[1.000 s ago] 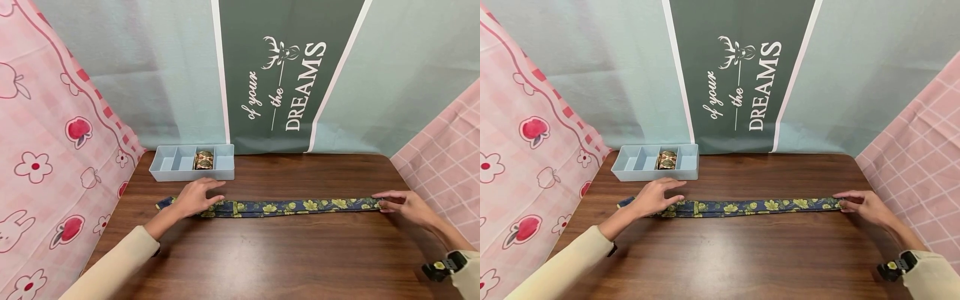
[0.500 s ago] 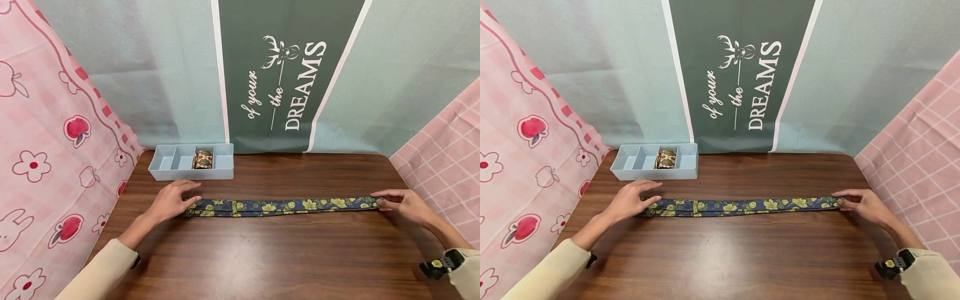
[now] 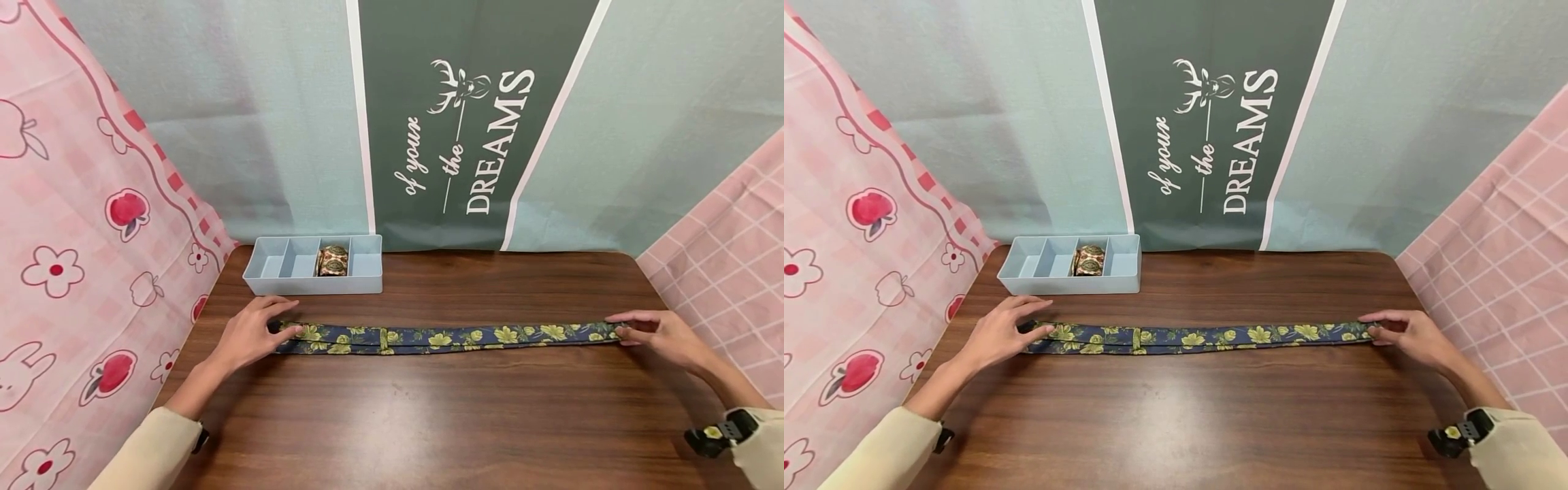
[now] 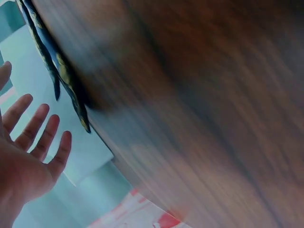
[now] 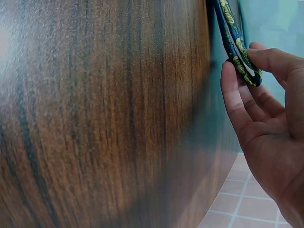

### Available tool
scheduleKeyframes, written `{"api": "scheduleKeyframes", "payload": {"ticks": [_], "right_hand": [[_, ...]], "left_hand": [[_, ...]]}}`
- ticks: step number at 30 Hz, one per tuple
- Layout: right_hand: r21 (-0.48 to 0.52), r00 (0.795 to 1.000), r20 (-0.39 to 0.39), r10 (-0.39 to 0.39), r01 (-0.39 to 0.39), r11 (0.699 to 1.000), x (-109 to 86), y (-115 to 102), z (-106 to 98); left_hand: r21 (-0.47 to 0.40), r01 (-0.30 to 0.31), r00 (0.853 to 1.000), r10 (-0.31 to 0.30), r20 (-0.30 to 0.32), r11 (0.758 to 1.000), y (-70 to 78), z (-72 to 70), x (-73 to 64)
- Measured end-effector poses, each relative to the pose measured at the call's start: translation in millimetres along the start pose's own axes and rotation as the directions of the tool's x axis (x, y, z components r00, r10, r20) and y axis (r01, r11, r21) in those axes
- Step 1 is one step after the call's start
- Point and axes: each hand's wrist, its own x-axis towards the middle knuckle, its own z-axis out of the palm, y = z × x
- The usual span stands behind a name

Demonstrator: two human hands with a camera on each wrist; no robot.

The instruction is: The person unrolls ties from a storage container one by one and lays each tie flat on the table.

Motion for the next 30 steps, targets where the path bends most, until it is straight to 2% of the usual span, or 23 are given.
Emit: {"api": "scheduleKeyframes", "payload": {"ticks": [4, 11, 21, 30], "right_hand": [[0.005, 1.000, -0.004, 0.000, 0.000, 1.000, -0.3, 1, 1], [0.020, 1.000, -0.003, 0.001, -0.001, 1.000, 0.2, 0, 2], [0.022, 1.000, -0.001, 0.007, -0.007, 1.000, -0.6, 0, 2], [0.007, 1.000, -0.007, 0.008, -0.008, 1.000, -1.7, 1, 2]], "left_hand": [[0.035, 0.046, 0.998, -0.047, 0.044, 0.998, -7.9, -3.1, -5.6], [0.048, 0.119, 0.985, -0.124, 0.118, 0.992, -15.2, -6.0, -12.1], [-0.102, 0.063, 0.997, -0.057, 0.058, 0.993, -17.3, -3.4, -13.4], [-0.177, 0.017, 1.000, -0.016, 0.007, 0.984, -16.5, -3.3, -10.9]]}}
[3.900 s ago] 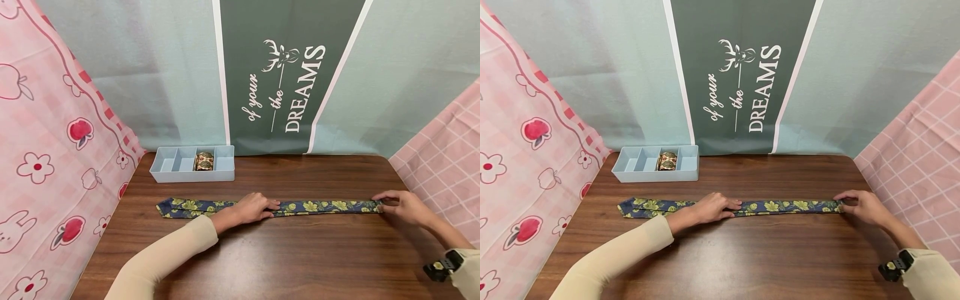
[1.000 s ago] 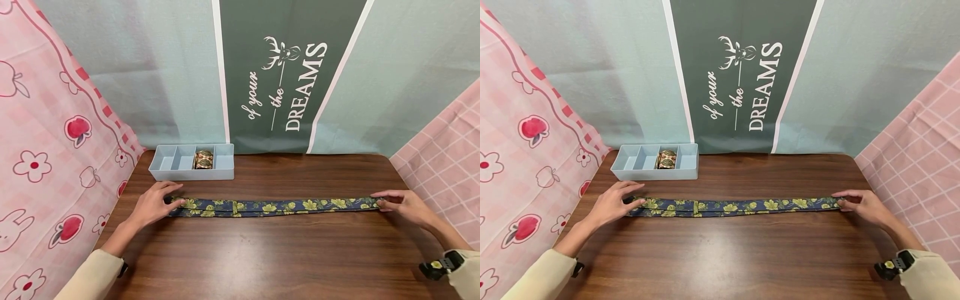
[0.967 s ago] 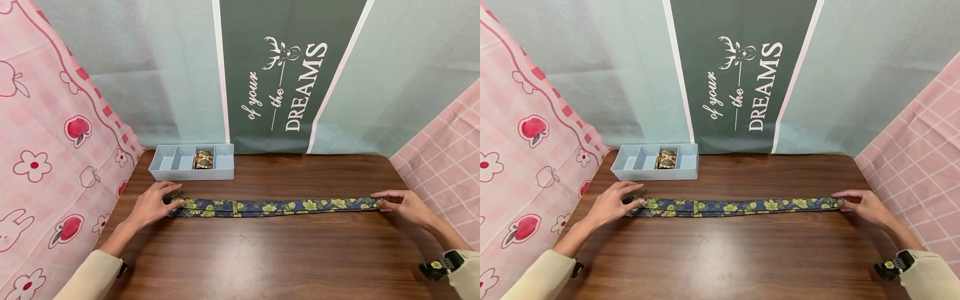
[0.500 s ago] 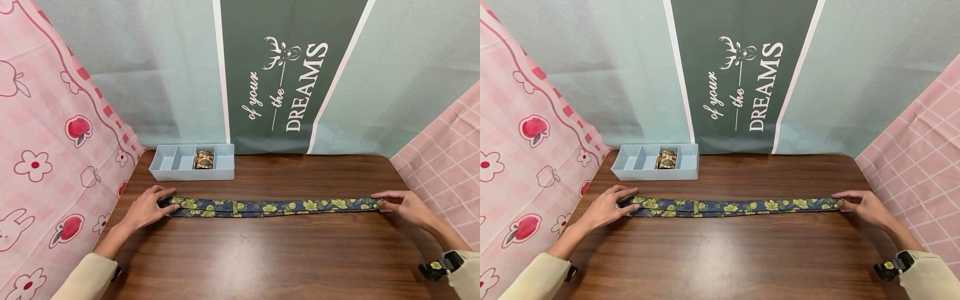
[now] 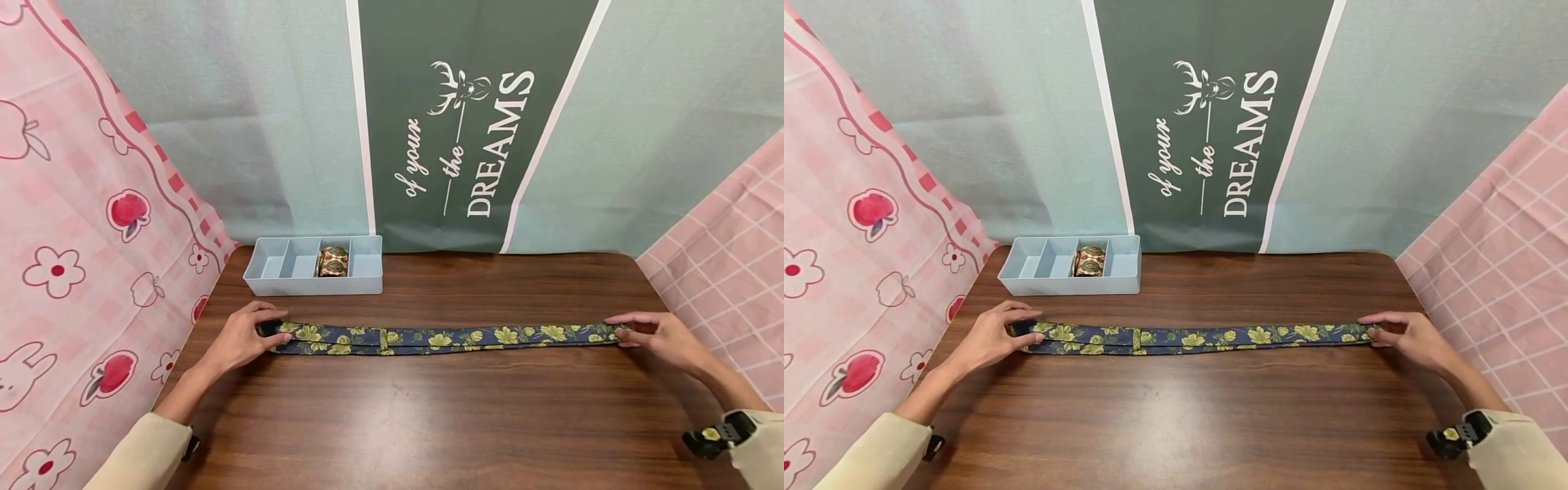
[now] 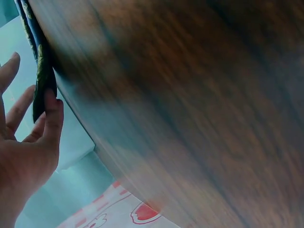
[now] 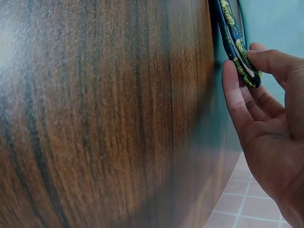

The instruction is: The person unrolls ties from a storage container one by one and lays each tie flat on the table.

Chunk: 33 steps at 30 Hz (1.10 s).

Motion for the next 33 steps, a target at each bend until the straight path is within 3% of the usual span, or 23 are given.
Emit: {"api": "scheduleKeyframes", "payload": {"ticks": [8, 15, 23, 33], "right_hand": [[-0.012, 1.000, -0.019, 0.000, 0.000, 1.000, -0.9, -1.0, 2.6], [-0.032, 1.000, -0.020, 0.003, -0.004, 0.999, -1.1, -1.5, 1.4], [-0.181, 0.997, -0.076, 0.006, -0.020, 0.983, -0.7, -4.3, 2.0], [-0.216, 0.992, -0.118, 0.037, -0.062, 0.974, -0.8, -4.0, -0.1]], "left_hand": [[-0.071, 0.038, 0.998, -0.034, 0.055, 0.997, -0.1, -1.2, 0.5], [-0.104, -0.003, 0.995, 0.013, 0.096, 0.995, -1.4, 0.6, 2.1], [-0.160, 0.023, 0.998, -0.013, 0.066, 0.987, -2.3, 0.8, 3.4], [-0.180, 0.015, 0.999, -0.008, 0.042, 0.984, -4.8, -0.5, 5.5]]}}
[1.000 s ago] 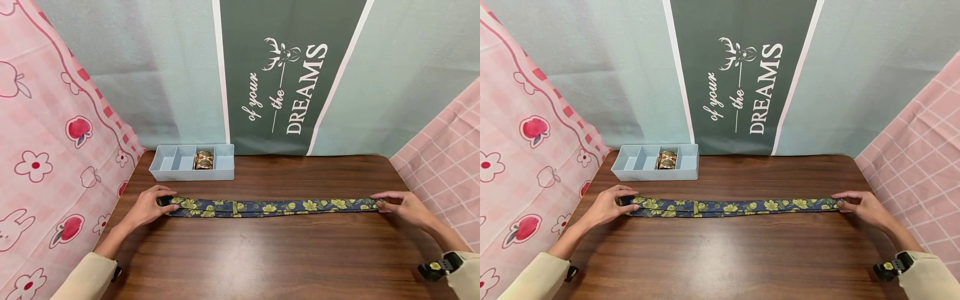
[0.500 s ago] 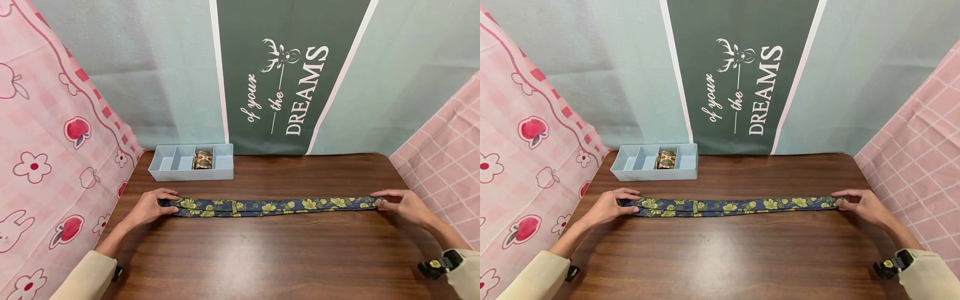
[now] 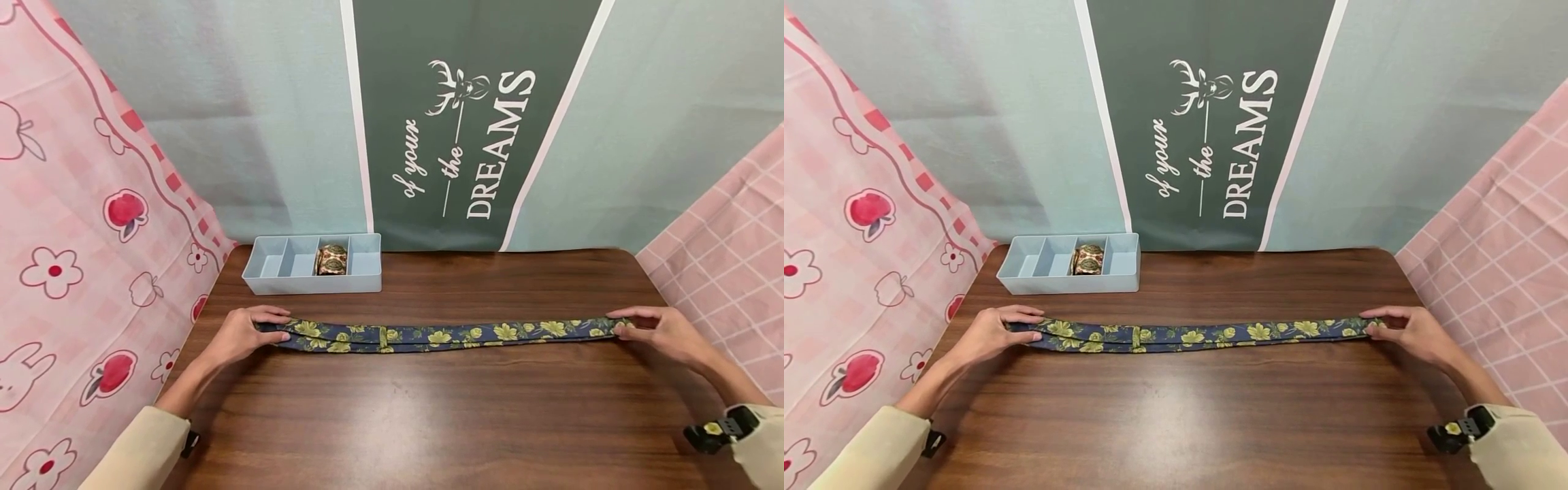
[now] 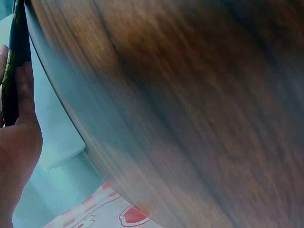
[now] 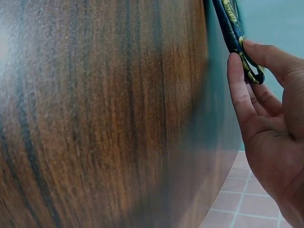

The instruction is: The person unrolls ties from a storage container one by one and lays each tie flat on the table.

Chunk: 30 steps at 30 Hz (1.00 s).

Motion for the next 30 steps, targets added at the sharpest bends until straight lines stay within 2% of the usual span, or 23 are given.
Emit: {"api": "scheduleKeyframes", "payload": {"ticks": [5, 11, 19, 23, 30], "right_hand": [[0.011, 1.000, -0.005, -0.016, 0.016, 1.000, 0.3, 1, -1], [0.019, 1.000, -0.019, -0.008, 0.008, 1.000, -0.5, 3, -2], [0.092, 1.000, 0.003, -0.017, 0.016, 0.996, 3.2, 0, -11], [0.083, 1.000, 0.002, -0.024, 0.024, 0.996, 6.8, -4, -16], [0.115, 0.999, 0.013, -0.042, 0.040, 0.993, 18.4, -10, -21]], "left_hand": [[0.006, 0.019, 1.000, -0.019, 0.004, 1.000, -1.8, -1.2, 2.5], [-0.026, 0.033, 0.999, -0.033, 0.007, 0.999, -2.0, -3.6, 3.9], [-0.026, -0.017, 0.999, 0.016, -0.039, 1.000, 1.2, -7.6, 9.3], [-0.022, -0.045, 0.997, 0.043, -0.058, 0.999, 2.8, -10.4, 13.4], [-0.009, -0.047, 0.996, 0.046, -0.077, 0.999, 3.5, -17.6, 19.8]]}}
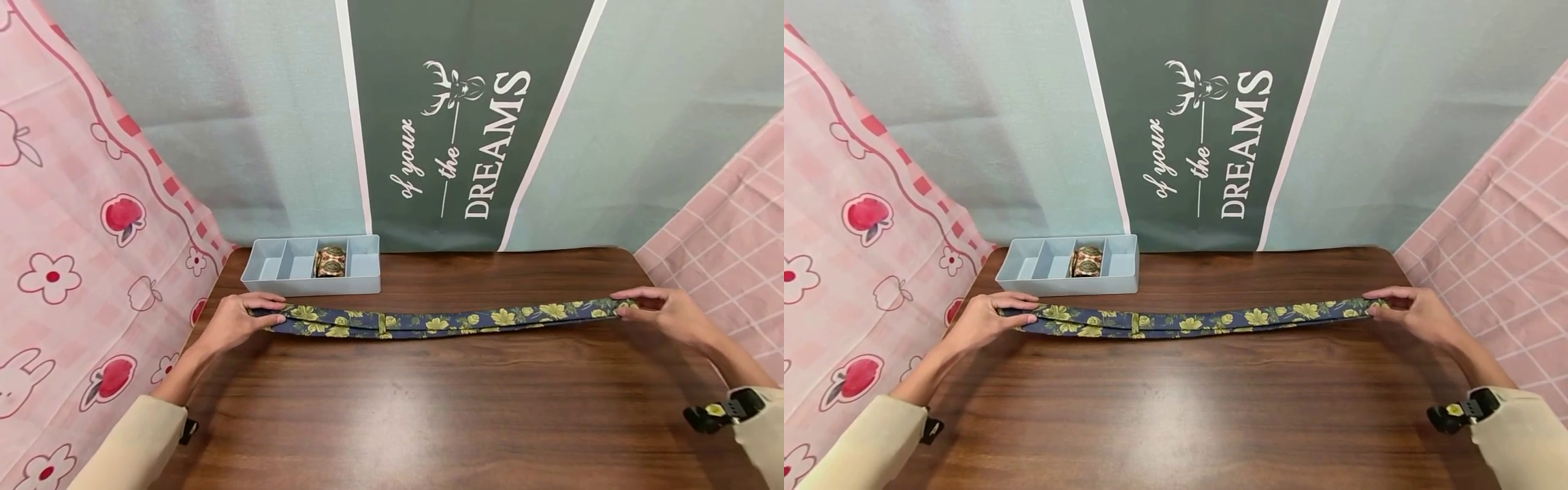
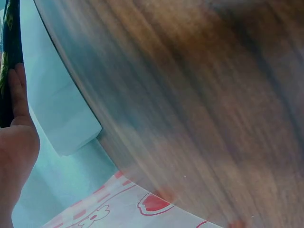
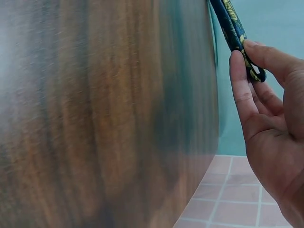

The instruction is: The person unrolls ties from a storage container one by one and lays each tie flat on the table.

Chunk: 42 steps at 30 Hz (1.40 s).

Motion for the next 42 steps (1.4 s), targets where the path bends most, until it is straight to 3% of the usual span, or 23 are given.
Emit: {"api": "scheduleKeyframes", "payload": {"ticks": [11, 22, 31, 42], "right_hand": [[-0.061, 0.997, -0.076, 0.018, -0.023, 0.998, 19.0, -13, 1], [-0.067, 0.998, -0.059, 0.037, -0.041, 0.997, 35.4, -16, 2], [-0.103, 0.997, -0.066, 0.051, -0.057, 0.993, 44.9, -11, 5], [0.059, 0.996, -0.023, 0.090, -0.089, 0.994, 49.7, 7, 14]], "left_hand": [[0.005, -0.016, 0.999, 0.016, -0.031, 1.000, -2.9, -4.8, 8.8], [0.046, 0.003, 0.997, 0.001, -0.078, 0.999, -10.0, -1.4, 12.6], [0.030, 0.025, 0.996, -0.022, -0.092, 0.999, -14.7, 3.8, 16.4], [0.074, -0.038, 0.993, 0.046, -0.111, 0.997, -23.2, 15.3, 17.5]]}}
